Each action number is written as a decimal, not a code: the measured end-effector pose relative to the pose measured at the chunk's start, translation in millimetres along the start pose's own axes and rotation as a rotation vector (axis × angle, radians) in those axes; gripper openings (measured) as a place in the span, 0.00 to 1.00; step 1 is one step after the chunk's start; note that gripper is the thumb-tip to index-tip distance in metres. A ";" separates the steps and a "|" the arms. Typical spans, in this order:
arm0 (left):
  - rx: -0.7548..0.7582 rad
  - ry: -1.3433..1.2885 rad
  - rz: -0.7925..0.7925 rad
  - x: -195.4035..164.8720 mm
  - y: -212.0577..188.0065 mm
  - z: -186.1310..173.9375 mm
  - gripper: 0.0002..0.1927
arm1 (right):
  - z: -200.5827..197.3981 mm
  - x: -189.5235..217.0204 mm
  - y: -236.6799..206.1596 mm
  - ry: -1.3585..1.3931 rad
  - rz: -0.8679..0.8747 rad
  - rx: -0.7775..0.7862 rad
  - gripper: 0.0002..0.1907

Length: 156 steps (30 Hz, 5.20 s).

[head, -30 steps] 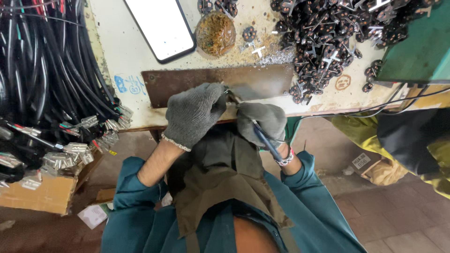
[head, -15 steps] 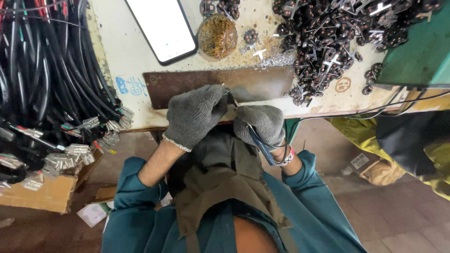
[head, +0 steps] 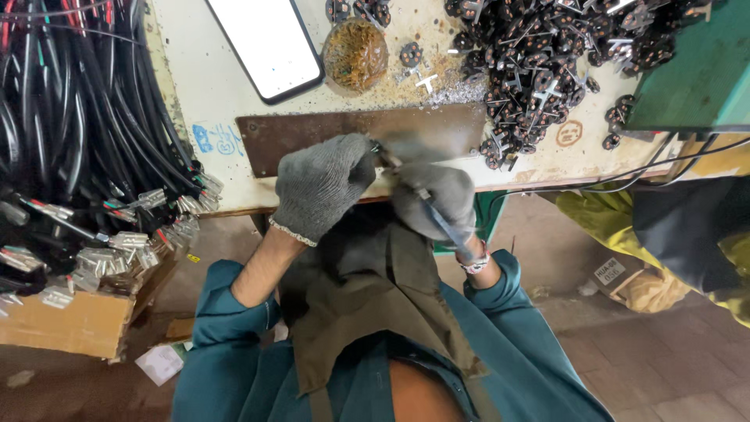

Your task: The person solders the ends of small colored wires onto connector terminals at a workbench. They hold a wire in one hand and a soldering iron in the other, apply solder to each joint, then set the finished connector aside and pick up the next wire, repeating the cycle.

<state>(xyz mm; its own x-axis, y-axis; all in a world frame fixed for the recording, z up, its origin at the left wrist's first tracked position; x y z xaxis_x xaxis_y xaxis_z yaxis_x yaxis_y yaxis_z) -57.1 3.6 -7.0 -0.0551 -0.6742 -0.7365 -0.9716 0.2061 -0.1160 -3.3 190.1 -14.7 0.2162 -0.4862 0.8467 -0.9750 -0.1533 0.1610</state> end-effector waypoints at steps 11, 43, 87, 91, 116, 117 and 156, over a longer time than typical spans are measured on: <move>-0.012 0.129 -0.090 -1.6 -5.3 -2.4 0.07 | -23.9 30.9 4.9 0.017 -0.017 -0.163 0.10; 0.252 -0.455 -0.158 -9.9 -15.3 -23.4 0.11 | 11.5 19.9 -7.4 -0.079 -0.002 -0.029 0.29; 0.284 -0.558 -0.224 -1.7 -17.6 -18.1 0.06 | 2.2 17.9 4.0 0.111 0.050 -0.191 0.28; 0.321 -0.606 -0.333 4.7 -18.8 -11.4 0.08 | 11.0 11.7 0.8 -0.021 0.016 -0.008 0.20; 0.209 -0.360 -0.101 15.7 -14.9 -5.3 0.05 | 3.0 4.8 -1.3 0.035 0.005 -0.119 0.31; 0.211 -0.352 -0.102 14.0 -13.6 -5.0 0.06 | 5.6 3.4 0.7 0.111 0.075 -0.122 0.30; -0.189 -0.117 -0.108 -25.2 55.7 -60.9 0.04 | -9.7 1.7 -2.2 -0.256 -0.093 -0.382 0.26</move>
<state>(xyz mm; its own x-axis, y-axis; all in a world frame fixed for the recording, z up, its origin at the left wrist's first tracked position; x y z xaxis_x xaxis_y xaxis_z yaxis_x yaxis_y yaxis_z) -123.9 -11.1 45.8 0.0682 -0.5960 -0.8001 -0.9968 -0.0065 -0.0802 -1.2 198.0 -8.7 0.2624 -0.6896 0.6750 -0.8897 0.0980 0.4459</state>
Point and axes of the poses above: each hand's wrist, its own y-axis towards the middle knuckle, its own z-axis out of the palm, x = y × z, the point moved 5 cm from there along y, towards the middle knuckle, and after that the axes turned 15 degrees about -z, right-handed, at the moved point
